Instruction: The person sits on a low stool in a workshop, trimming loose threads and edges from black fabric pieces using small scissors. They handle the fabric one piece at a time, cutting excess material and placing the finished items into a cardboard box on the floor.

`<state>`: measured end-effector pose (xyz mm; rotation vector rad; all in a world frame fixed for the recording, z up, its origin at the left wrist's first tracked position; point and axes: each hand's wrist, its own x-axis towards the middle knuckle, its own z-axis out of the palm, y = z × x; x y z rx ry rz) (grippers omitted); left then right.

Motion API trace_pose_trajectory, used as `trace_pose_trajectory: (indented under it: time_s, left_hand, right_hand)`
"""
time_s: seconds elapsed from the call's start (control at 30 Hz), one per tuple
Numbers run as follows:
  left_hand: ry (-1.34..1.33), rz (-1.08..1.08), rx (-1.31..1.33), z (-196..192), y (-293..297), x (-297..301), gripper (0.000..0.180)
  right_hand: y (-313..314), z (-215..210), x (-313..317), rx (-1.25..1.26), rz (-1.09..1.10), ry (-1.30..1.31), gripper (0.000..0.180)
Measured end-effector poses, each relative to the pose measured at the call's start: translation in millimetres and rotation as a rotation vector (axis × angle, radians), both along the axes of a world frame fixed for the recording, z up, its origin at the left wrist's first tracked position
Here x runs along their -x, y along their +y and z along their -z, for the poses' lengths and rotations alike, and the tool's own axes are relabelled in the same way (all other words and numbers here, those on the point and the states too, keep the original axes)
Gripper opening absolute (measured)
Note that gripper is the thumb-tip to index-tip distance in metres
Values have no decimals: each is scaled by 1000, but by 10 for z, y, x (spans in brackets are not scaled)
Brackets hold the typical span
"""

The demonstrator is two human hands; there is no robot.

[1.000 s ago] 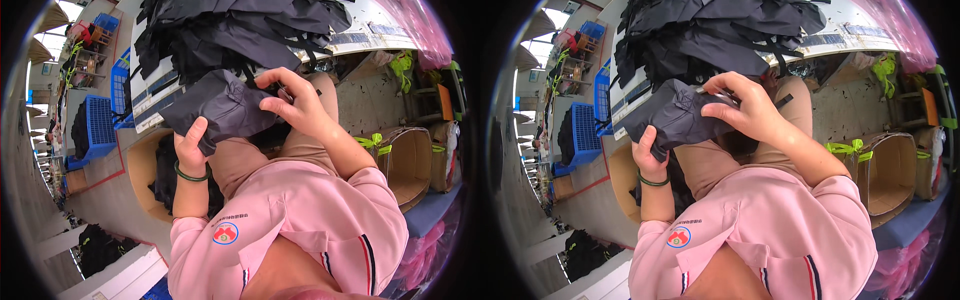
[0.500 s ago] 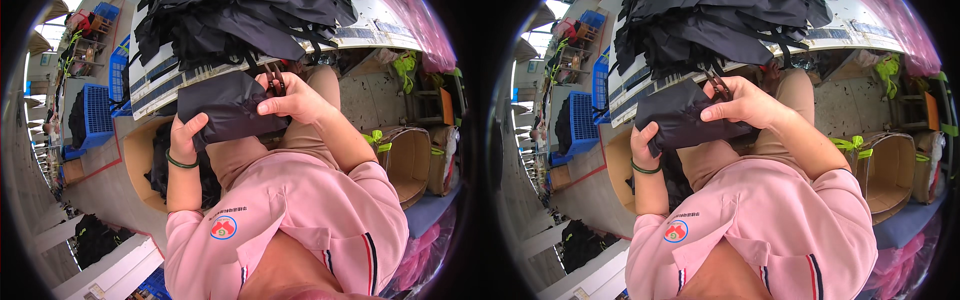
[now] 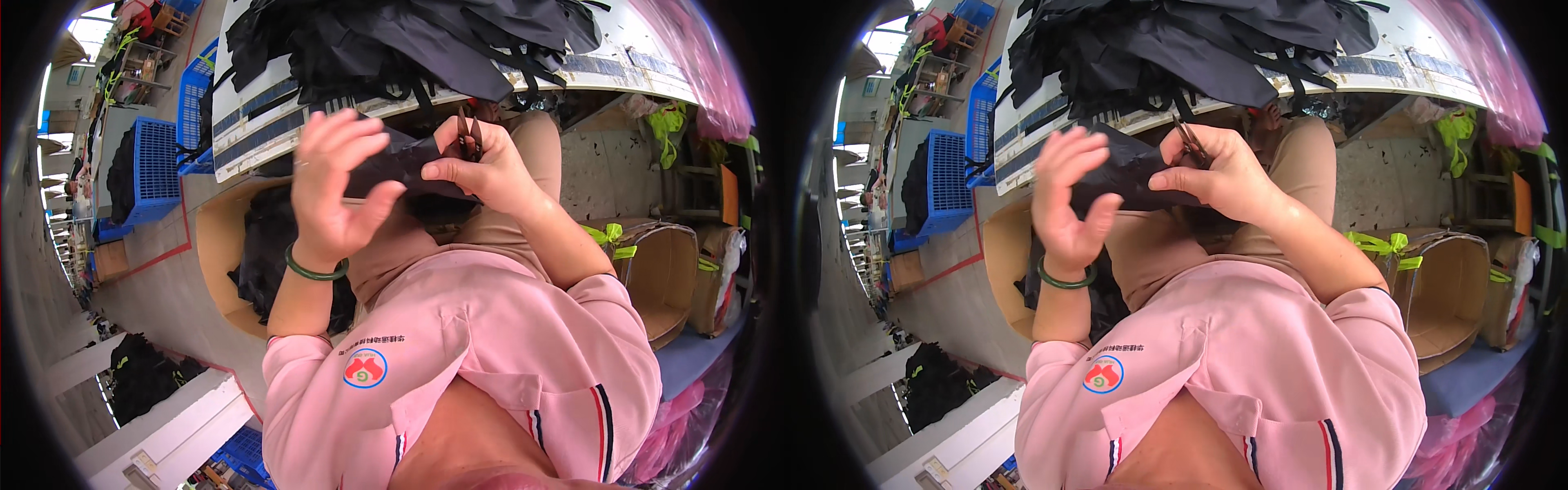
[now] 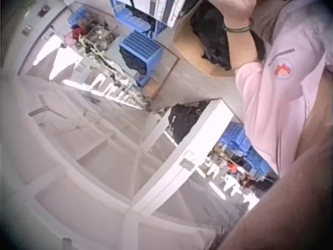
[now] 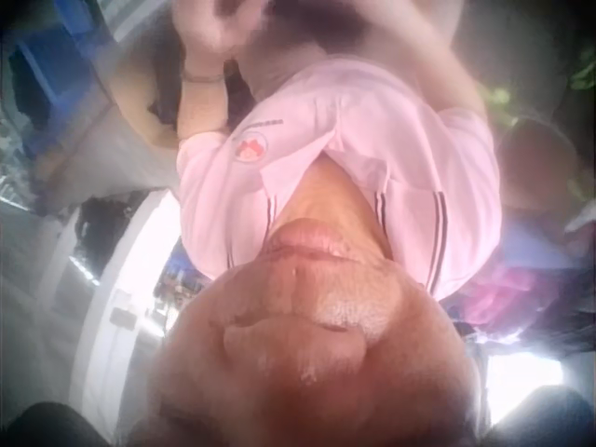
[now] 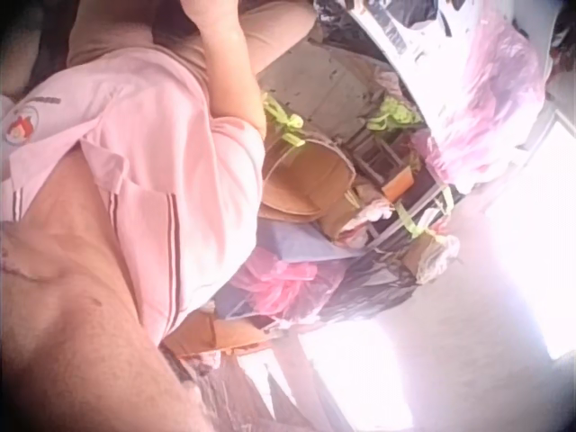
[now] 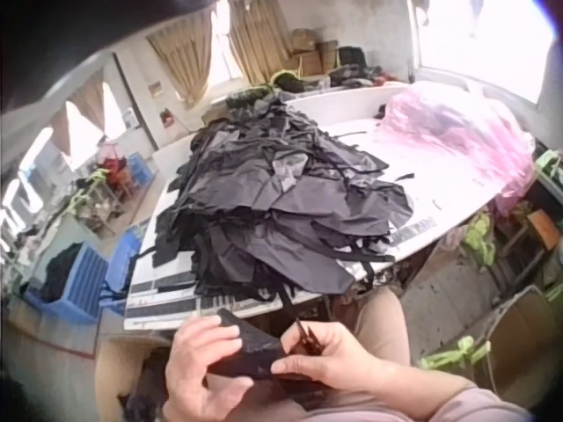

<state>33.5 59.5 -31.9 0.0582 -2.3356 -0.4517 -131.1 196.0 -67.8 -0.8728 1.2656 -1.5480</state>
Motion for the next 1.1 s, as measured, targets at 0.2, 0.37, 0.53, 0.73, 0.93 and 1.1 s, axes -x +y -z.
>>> trace_pose_trajectory:
  time_s: [0.2,0.37,0.53,0.73,0.93,1.1]
  left_hand:
    - [-199,109,-474,304,27,59,32]
    - [-223,115,-570,298,9,58,24]
    - [-319,53,-643,258,-3,11,23]
    - [-385,141,-609,155,7,40,18]
    - [-328,385,-731,352,-397,-75,12]
    - [-468,505,-1734,746,-262,5,27]
  right_hand:
    - [12,95,-87,104,82,20,15]
    - [32,178,-58,191,153,245,18]
    - [40,-108,6,235,213,583,29]
    - [24,-85,74,174,-35,781,26]
    - [-12,94,168,244,-100,318,12]
    - [-159,122,-25,480,-231,-28,6]
